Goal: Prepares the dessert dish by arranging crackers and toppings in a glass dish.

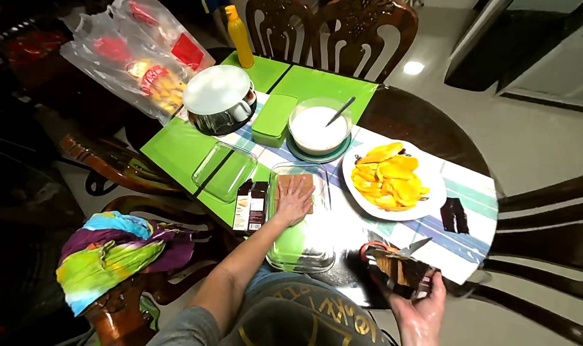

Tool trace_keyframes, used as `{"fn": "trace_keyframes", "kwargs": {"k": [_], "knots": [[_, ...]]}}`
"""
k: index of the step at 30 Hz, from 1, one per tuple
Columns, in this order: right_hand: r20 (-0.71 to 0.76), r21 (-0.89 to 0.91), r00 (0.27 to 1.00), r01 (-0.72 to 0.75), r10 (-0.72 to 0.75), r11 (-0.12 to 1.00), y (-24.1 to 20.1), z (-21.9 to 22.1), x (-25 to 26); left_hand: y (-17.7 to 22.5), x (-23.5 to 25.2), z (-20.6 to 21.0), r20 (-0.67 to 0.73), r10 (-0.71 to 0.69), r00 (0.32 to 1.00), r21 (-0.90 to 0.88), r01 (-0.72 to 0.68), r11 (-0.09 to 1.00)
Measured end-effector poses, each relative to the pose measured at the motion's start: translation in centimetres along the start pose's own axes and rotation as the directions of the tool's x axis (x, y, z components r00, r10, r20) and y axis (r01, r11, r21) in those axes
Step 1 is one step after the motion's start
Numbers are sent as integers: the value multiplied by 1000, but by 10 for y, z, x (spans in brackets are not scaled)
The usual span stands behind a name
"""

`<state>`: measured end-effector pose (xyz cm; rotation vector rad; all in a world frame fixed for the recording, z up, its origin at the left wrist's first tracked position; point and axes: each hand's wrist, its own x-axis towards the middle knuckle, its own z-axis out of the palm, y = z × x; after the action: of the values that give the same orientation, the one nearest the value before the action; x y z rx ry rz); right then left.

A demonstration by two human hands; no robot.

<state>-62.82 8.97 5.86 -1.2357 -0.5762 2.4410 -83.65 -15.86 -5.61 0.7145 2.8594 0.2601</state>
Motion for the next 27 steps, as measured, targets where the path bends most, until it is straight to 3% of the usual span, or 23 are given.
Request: {"fn": "trace_keyframes", "kwargs": {"k": [10, 20, 27], "knots": [[6, -18, 1000, -4, 4, 1000, 1, 7, 3, -3, -2, 4, -68, 2, 998, 11, -1, 1000], [-15, 1, 1000, 3, -3, 1000, 1, 5, 6, -6, 10, -9, 3, 240, 971, 52, -239, 970], [-45, 11, 999, -4, 4, 1000, 2, 5, 8, -9, 17, -22, 81, 278, 957, 94, -285, 954]]}}
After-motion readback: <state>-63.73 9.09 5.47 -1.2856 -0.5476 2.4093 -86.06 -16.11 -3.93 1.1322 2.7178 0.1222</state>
